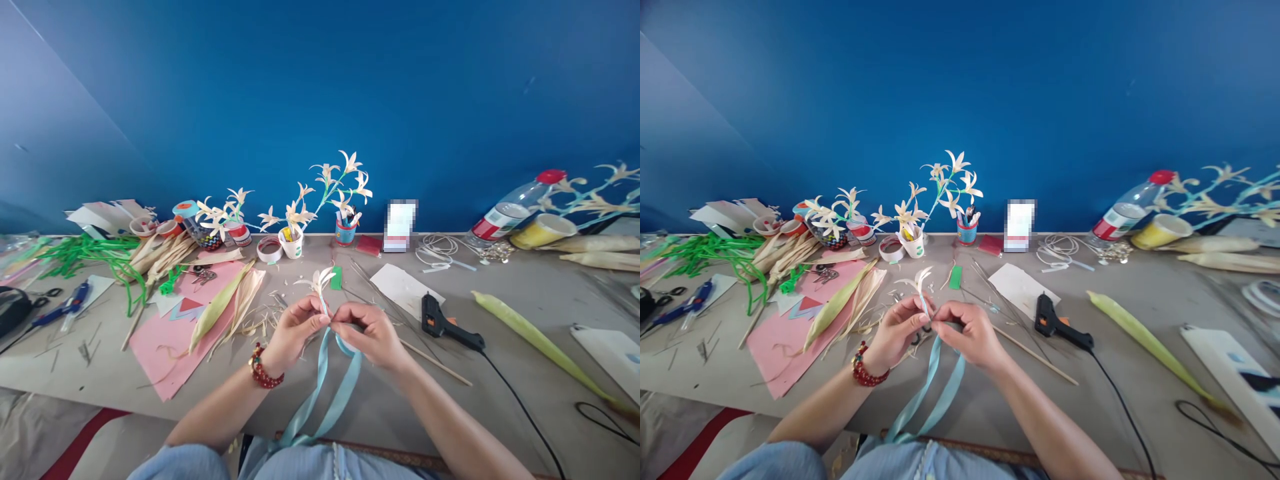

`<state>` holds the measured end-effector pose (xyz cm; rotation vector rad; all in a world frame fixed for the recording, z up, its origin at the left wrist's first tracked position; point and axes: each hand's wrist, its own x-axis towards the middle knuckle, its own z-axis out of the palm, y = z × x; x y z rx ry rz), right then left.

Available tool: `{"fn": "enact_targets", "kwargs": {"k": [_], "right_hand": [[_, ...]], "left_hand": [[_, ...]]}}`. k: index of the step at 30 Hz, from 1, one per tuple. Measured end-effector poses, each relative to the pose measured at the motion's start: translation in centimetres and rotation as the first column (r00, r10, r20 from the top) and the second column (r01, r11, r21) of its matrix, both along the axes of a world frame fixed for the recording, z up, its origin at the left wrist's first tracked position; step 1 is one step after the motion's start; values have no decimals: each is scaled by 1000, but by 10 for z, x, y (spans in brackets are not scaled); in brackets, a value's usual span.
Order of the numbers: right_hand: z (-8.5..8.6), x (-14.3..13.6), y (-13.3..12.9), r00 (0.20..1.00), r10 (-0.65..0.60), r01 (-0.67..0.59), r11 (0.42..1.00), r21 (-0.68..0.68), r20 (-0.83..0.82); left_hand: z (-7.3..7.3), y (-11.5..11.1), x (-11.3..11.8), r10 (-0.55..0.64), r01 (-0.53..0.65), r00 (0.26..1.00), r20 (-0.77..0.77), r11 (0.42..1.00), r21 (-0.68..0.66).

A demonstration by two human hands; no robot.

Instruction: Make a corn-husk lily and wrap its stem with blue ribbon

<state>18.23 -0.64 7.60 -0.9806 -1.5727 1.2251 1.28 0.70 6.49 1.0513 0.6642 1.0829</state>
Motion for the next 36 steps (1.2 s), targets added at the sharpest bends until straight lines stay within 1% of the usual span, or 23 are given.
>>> {"fn": "enact_targets", "kwargs": {"k": [2,3,5,7,9,12,14,16,18,22,24,27,29,32,34,36], "right_hand": [[3,0,-2,984,-90,72,990,123,151],[4,-1,-3,971,-130,96,981,170,201],[5,-1,-5,953,-177,121,966,226,246],[6,-1,-5,956,-162,108,970,220,243],[7,1,-3,973,-95,64,987,149,211],[7,6,1,996,46,-43,998,-43,79],[6,8,3,989,128,-138,975,-172,-71],[4,9,4,961,174,-228,938,-260,-213],[1,9,4,934,191,-288,902,-321,-301],[-6,5,3,892,196,-372,831,-414,-408],[-10,2,2,873,188,-398,808,-435,-450],[-14,-2,0,853,167,-418,786,-455,-495],[-15,-5,-2,851,145,-400,803,-443,-506],[-13,-7,-3,890,82,-272,886,-376,-449],[-9,-6,-3,938,35,-143,945,-293,-345],[-4,-5,-4,985,-17,-11,987,-163,-172]], "left_hand": [[-1,0,-1,99,-85,986,-137,990,109],[-1,0,-1,144,-112,970,-195,980,163],[0,-1,-2,202,-140,941,-271,962,233],[1,-2,-3,208,-135,932,-297,959,248],[3,-3,-4,174,-108,940,-293,967,229],[7,-5,-6,114,-62,962,-248,976,211],[8,-5,-6,55,-17,979,-196,981,193],[8,-5,-6,-19,40,991,-131,987,155],[7,-5,-5,-73,80,995,-72,991,111],[5,-5,-3,-123,122,992,26,992,45],[4,-5,-2,-131,129,990,59,991,29],[2,-5,-3,-125,124,990,62,992,19],[0,-4,-3,-123,122,991,62,992,16],[-2,-3,-2,-76,75,996,36,997,24],[-1,-3,-2,1,1,1000,-29,998,69],[2,-2,-1,97,-77,987,-126,985,155]]}}
